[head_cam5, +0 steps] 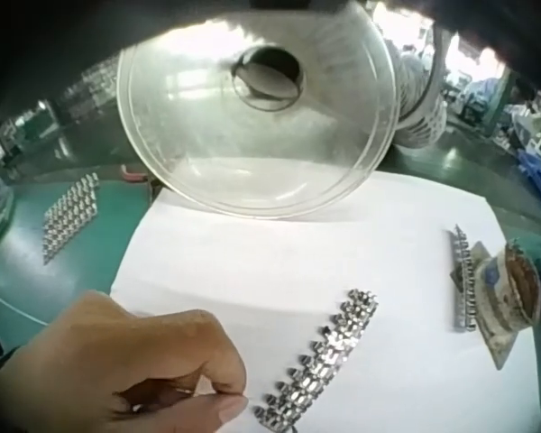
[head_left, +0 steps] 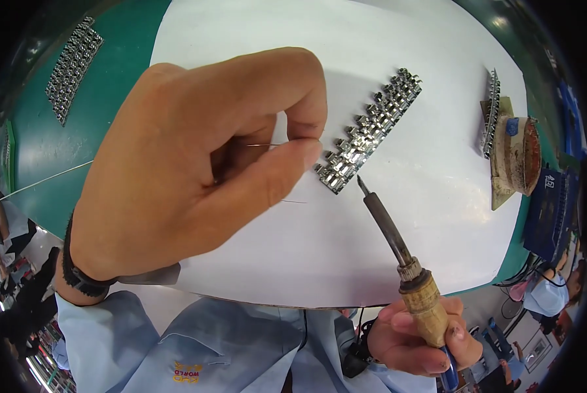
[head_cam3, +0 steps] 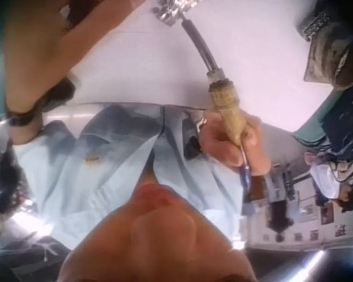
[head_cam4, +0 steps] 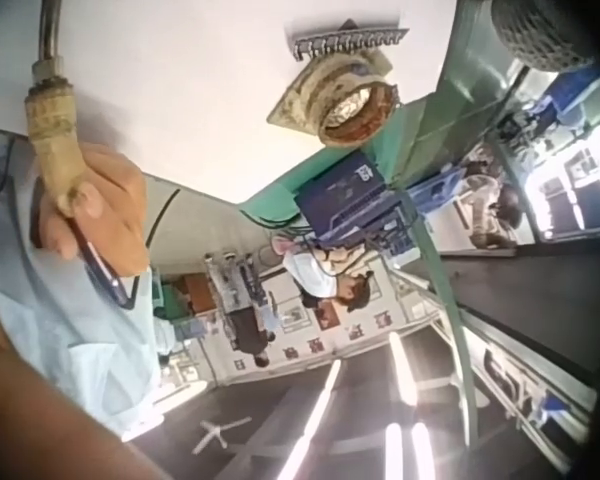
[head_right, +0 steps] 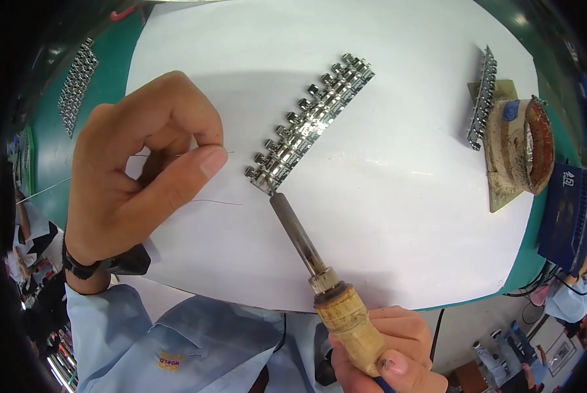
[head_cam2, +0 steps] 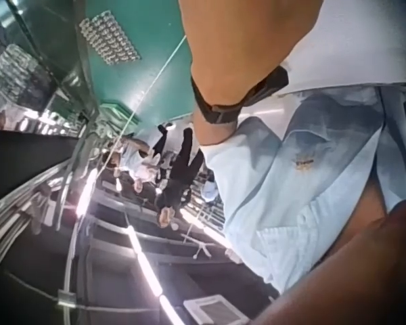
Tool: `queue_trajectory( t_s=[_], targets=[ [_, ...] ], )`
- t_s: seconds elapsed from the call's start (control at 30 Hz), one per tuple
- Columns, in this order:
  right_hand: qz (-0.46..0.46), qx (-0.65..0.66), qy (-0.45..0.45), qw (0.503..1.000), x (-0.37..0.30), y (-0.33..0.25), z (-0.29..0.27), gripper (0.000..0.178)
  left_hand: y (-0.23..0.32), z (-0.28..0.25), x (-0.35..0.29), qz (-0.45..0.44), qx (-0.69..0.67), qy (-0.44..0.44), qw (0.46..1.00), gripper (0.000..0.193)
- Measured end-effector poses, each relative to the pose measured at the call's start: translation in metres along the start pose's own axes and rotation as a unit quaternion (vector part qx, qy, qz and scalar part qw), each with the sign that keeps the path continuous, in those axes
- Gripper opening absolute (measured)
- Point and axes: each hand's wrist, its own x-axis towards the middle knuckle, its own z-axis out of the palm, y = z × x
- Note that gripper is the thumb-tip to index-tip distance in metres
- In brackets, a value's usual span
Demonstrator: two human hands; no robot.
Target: Soldering electronic components onto a metal strip at a workbench.
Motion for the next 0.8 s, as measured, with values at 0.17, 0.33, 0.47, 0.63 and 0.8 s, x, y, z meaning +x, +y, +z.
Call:
queue_trajectory(
  t_s=[0.17, 0.33, 0.47, 0.63, 0.8],
  targets=[
    [-0.114, -0.023, 0.172, 0.978, 0.029, -0.002, 0.037, 0.035, 0.0, 0.005, 0.001, -0.014, -0.01, 0.018, 1.0, 0.004],
    [-0.214, -0.152, 0.44, 0.859, 0.073, 0.007, 0.066, 0.037, -0.013, 0.012, 0.003, -0.005, -0.085, 0.058, 0.995, 0.006],
    [-0.21, -0.204, 0.476, 0.83, 0.074, 0.008, 0.06, 0.039, -0.009, 0.012, 0.017, -0.014, -0.088, 0.043, 0.995, 0.004],
    [-0.205, -0.263, 0.508, 0.794, 0.081, 0.007, 0.047, 0.042, -0.013, 0.022, 0.034, 0.066, -0.036, 0.082, 0.994, 0.004],
    [-0.203, -0.278, 0.508, 0.789, 0.097, 0.0, 0.048, 0.041, -0.02, 0.022, 0.038, 0.092, -0.054, 0.081, 0.991, 0.005]
  ],
)
